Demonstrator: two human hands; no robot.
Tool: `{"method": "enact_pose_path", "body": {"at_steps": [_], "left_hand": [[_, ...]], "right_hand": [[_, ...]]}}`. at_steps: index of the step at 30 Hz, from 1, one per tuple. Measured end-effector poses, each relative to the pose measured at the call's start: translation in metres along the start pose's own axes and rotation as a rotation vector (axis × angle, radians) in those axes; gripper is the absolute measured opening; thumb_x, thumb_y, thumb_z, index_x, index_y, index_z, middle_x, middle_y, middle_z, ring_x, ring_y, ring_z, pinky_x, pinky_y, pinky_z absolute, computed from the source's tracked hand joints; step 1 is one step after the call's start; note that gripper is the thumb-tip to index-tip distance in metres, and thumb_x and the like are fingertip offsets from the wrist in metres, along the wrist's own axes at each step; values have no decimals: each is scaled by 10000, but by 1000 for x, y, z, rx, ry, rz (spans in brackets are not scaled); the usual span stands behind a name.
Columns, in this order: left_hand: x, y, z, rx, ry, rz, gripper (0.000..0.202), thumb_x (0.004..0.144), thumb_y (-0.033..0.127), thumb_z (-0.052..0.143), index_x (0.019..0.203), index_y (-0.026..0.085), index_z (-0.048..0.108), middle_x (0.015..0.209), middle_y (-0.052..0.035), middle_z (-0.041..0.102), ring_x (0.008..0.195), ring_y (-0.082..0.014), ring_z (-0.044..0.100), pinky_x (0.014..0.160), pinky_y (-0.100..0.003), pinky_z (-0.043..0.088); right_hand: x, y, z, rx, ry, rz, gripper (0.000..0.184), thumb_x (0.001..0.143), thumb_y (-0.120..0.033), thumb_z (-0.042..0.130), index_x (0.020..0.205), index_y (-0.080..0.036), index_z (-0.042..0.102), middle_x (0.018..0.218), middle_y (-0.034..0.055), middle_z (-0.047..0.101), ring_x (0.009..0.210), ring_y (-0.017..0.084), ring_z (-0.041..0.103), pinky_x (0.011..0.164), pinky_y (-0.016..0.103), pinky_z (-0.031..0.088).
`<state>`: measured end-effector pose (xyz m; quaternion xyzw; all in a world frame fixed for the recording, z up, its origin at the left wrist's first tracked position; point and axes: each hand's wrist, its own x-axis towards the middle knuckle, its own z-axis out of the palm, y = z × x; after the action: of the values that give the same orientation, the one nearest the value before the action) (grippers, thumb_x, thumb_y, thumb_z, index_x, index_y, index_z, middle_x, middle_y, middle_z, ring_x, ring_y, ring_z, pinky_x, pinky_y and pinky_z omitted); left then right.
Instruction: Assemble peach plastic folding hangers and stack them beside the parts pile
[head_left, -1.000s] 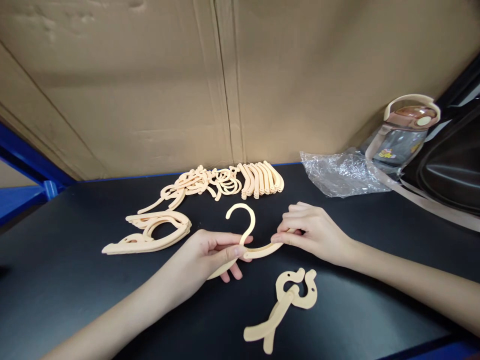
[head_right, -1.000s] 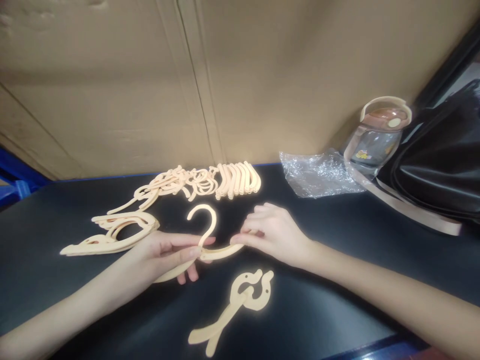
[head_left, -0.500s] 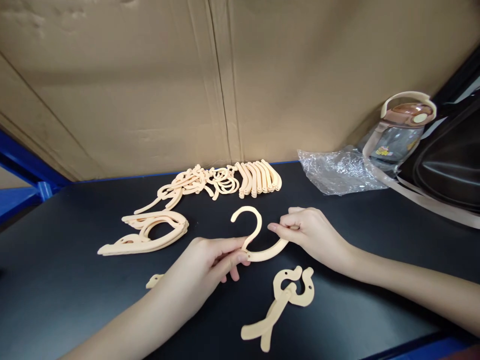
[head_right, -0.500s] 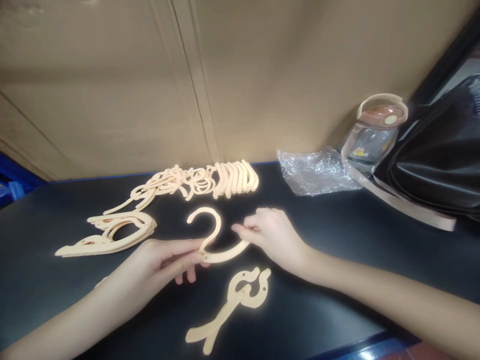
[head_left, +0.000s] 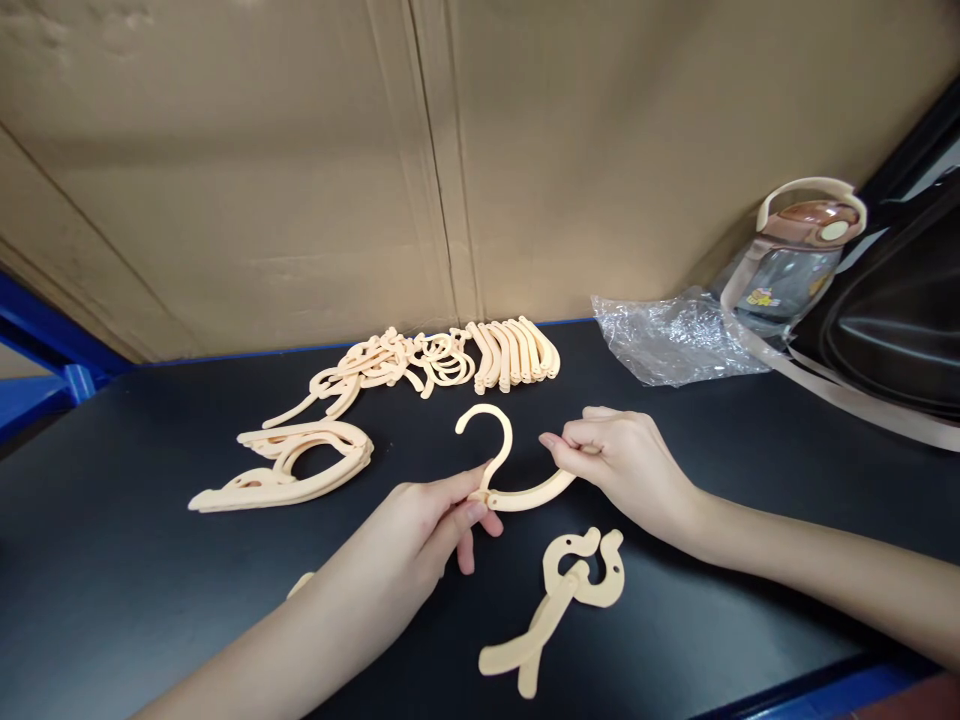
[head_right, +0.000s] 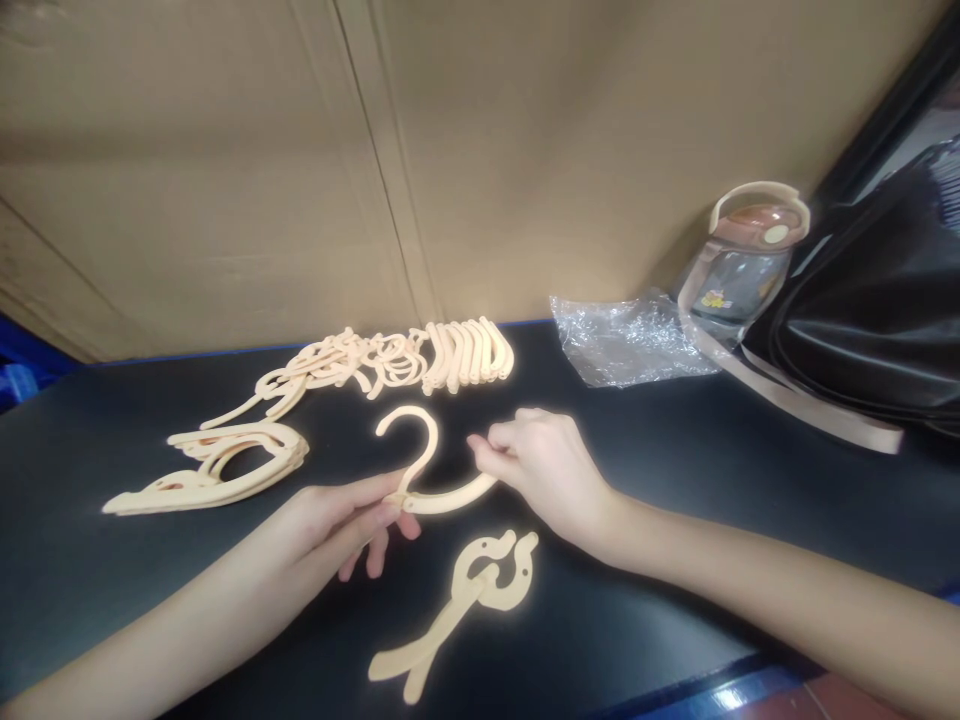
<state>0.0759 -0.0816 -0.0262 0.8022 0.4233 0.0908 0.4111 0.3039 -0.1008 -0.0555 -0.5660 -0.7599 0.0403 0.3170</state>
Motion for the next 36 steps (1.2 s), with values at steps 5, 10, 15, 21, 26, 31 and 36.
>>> {"method": "enact_pose_path", "body": {"at_steps": [5, 10, 15, 21, 26, 31, 36], "left_hand": [[1, 3, 3, -64, -52, -64, 361, 933, 346, 325, 859, 186, 640, 557, 29, 548, 525, -122, 524, 490, -203, 390], [0, 5, 2, -77, -61, -70, 350, 934, 351, 322, 868, 183, 623, 561, 27, 548, 536, -124, 531, 506, -211, 395], [-2, 2, -1, -90, -55, -69, 309, 910, 405, 389, 852, 181, 594, 684, 3, 620, 521, -104, 501, 488, -209, 383], [1, 3, 0, -226, 16, -37, 302, 893, 391, 419, 1020, 167, 575, 715, 22, 583, 476, -80, 464, 445, -205, 363], [0, 2, 0, -209, 109, -54, 407, 908, 465, 415, 1150, 162, 538, 622, 60, 458, 480, -89, 391, 441, -211, 321], [-1, 1, 1, -59, 131, -27, 372, 927, 462, 365, 1058, 172, 557, 592, 61, 406, 524, -107, 371, 478, -219, 295], [-6, 2, 7, 241, 86, 134, 320, 950, 372, 351, 750, 191, 522, 571, 46, 471, 493, -103, 414, 481, -219, 285]], "right_hand": [[1, 0, 0, 33, -21, 45, 491, 914, -311, 521, 507, -166, 290, 498, -57, 258, 495, 82, 277, 507, 247, 221], [4, 1, 1, 54, -68, 77, 504, 919, -343, 507, 504, -161, 286, 497, -58, 266, 491, 78, 280, 518, 246, 234], [7, 1, -1, 53, -48, 61, 467, 929, -384, 492, 529, -174, 373, 449, -72, 308, 469, 79, 312, 546, 245, 276], [12, 2, -13, 55, 137, -48, 162, 923, -337, 508, 901, -207, 602, 865, 21, 606, 789, 158, 548, 710, 289, 401], [4, -6, -21, -194, 354, -345, 114, 883, -246, 548, 794, -204, 606, 651, -6, 590, 638, 147, 514, 654, 321, 355], [-6, -18, -17, -145, 209, -563, 117, 879, -190, 566, 963, -175, 646, 708, -10, 673, 620, 110, 564, 624, 275, 414], [-2, -17, -11, -150, 92, -605, 260, 925, -260, 515, 1123, -135, 629, 793, 26, 700, 688, 135, 593, 612, 277, 446]]}}
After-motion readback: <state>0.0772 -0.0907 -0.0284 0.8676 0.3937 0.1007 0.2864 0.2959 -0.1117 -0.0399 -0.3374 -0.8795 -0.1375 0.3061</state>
